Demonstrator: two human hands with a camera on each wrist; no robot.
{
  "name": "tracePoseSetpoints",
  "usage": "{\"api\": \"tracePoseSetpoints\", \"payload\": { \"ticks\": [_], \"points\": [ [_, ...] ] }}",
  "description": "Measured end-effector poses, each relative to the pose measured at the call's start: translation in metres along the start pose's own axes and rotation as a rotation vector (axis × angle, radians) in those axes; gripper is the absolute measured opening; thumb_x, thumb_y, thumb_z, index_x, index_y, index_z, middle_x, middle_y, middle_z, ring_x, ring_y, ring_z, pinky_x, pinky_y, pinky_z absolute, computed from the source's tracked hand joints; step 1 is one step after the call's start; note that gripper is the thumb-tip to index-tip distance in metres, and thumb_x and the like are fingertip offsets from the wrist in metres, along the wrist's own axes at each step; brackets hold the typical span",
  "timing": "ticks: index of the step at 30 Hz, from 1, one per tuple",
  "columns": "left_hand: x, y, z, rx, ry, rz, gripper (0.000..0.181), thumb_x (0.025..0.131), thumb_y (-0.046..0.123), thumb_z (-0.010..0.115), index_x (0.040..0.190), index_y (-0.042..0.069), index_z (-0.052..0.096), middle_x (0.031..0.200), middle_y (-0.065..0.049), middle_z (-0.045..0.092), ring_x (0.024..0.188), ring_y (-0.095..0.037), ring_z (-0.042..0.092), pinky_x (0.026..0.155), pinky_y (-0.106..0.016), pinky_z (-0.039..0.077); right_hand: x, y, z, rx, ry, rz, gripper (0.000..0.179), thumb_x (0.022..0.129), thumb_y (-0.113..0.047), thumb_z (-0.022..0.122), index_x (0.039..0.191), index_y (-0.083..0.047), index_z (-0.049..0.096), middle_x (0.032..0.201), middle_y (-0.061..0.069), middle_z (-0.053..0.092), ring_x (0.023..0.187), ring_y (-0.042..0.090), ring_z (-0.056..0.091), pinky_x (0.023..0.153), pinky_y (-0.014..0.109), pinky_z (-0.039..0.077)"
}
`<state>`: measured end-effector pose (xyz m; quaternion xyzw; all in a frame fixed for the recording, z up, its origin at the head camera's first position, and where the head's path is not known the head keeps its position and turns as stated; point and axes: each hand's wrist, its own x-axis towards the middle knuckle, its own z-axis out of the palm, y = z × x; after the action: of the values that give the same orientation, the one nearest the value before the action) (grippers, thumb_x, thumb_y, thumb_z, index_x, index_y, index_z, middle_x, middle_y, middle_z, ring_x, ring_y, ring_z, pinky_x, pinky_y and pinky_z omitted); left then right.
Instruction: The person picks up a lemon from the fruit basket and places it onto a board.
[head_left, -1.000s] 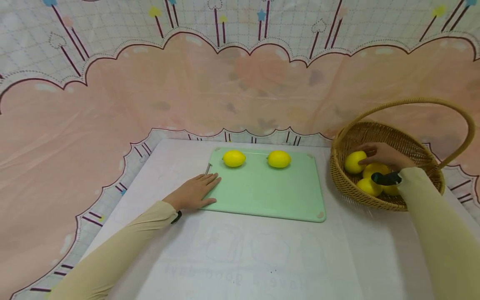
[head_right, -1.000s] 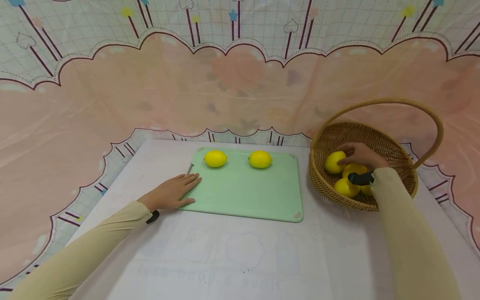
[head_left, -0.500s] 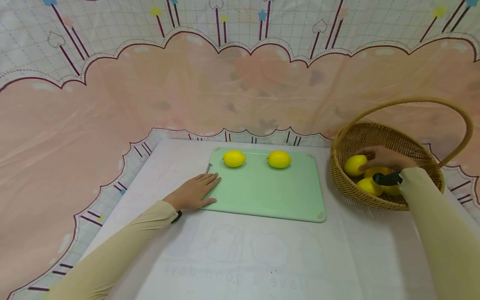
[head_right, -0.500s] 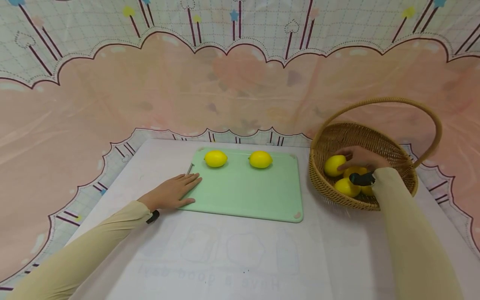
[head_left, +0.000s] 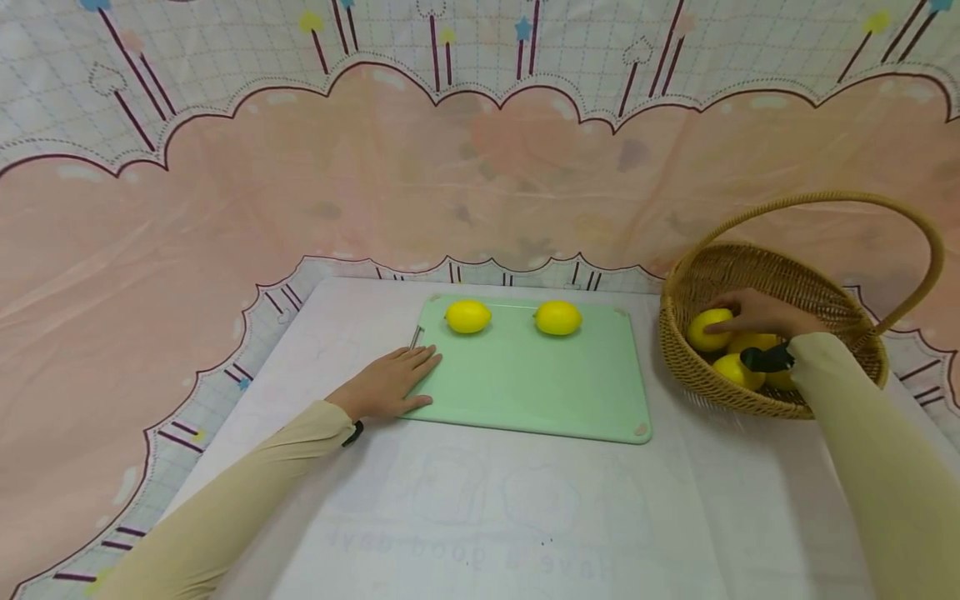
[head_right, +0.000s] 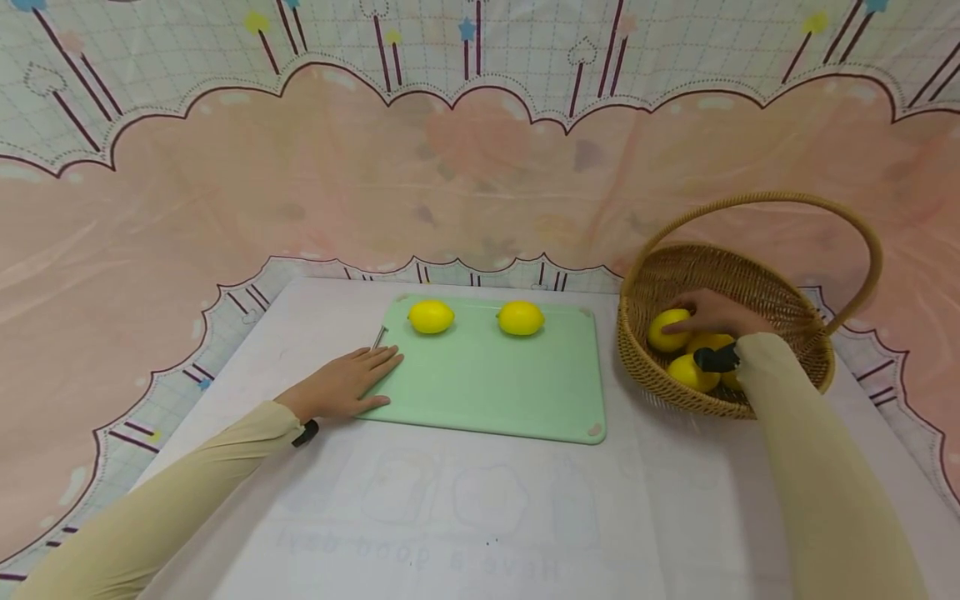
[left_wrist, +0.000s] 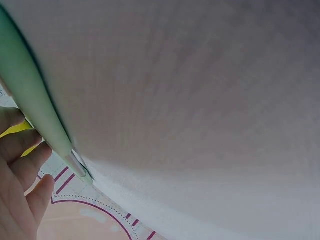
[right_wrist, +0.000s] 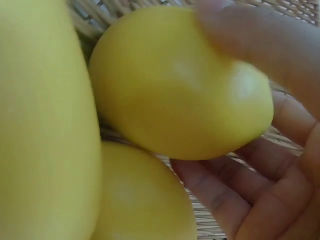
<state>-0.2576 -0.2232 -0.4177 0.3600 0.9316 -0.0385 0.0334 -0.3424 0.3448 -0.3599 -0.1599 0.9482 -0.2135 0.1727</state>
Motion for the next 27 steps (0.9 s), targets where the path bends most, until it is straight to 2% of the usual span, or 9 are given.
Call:
{"api": "tracePoseSetpoints", "payload": {
  "ticks": [3, 8, 13, 17, 23, 27],
  "points": [
    [-0.0004, 0.0001, 0.0, 0.002, 0.0, 0.002, 0.068, 0.095, 0.042, 0.048, 0.145, -0.002, 0.031, 0.15, -0.021, 0.033, 0.139, -0.035, 0.033, 0.115, -0.049, 0.027, -0.002, -0.001, -0.0002, 0.021, 0.007, 0.01, 0.064, 0.084, -0.036, 0.069, 0.131, 0.004, 0.051, 0.136, 0.034, 0.042, 0.122, 0.051, 0.041, 0.094, 0.062, 0.04],
    [0.0, 0.0005, -0.0002, -0.006, -0.004, -0.003, 0.069, 0.095, 0.043, 0.047, 0.145, -0.001, 0.031, 0.15, -0.021, 0.033, 0.139, -0.034, 0.032, 0.115, -0.048, 0.026, -0.0046, -0.0002, -0.0006, 0.084, -0.019, -0.015, 0.059, 0.084, -0.026, 0.07, 0.131, 0.005, 0.05, 0.133, 0.032, 0.046, 0.118, 0.045, 0.047, 0.091, 0.054, 0.046],
    [0.0001, 0.0001, 0.0003, -0.009, -0.007, -0.005, 0.069, 0.096, 0.044, 0.046, 0.146, -0.001, 0.03, 0.151, -0.02, 0.032, 0.14, -0.033, 0.031, 0.116, -0.048, 0.025, -0.0046, -0.0012, -0.0004, 0.107, -0.05, -0.043, 0.056, 0.087, -0.024, 0.067, 0.131, 0.006, 0.049, 0.136, 0.033, 0.043, 0.123, 0.049, 0.041, 0.094, 0.057, 0.043],
    [-0.0002, -0.0002, 0.0007, -0.003, -0.009, -0.008, 0.069, 0.096, 0.044, 0.046, 0.146, 0.0, 0.03, 0.151, -0.02, 0.032, 0.14, -0.033, 0.031, 0.116, -0.048, 0.025, -0.0038, -0.0044, 0.0005, 0.07, -0.05, -0.041, 0.059, 0.085, -0.027, 0.069, 0.13, 0.006, 0.049, 0.135, 0.033, 0.043, 0.124, 0.051, 0.039, 0.095, 0.06, 0.041],
    [-0.0005, 0.0001, 0.0007, -0.004, -0.008, -0.012, 0.069, 0.096, 0.045, 0.046, 0.146, 0.0, 0.029, 0.151, -0.019, 0.031, 0.14, -0.033, 0.031, 0.116, -0.047, 0.025, -0.0033, -0.008, 0.0003, 0.001, -0.043, -0.018, 0.067, 0.08, -0.031, 0.074, 0.13, 0.006, 0.05, 0.129, 0.032, 0.048, 0.111, 0.041, 0.052, 0.085, 0.046, 0.05],
    [-0.0007, -0.0001, 0.0008, -0.004, -0.004, -0.011, 0.069, 0.096, 0.045, 0.046, 0.146, 0.0, 0.03, 0.151, -0.019, 0.032, 0.14, -0.033, 0.032, 0.116, -0.047, 0.025, -0.003, -0.0076, -0.0009, -0.014, -0.045, 0.004, 0.07, 0.078, -0.033, 0.075, 0.128, 0.009, 0.05, 0.127, 0.033, 0.049, 0.105, 0.037, 0.055, 0.079, 0.041, 0.051]
  ]
}}
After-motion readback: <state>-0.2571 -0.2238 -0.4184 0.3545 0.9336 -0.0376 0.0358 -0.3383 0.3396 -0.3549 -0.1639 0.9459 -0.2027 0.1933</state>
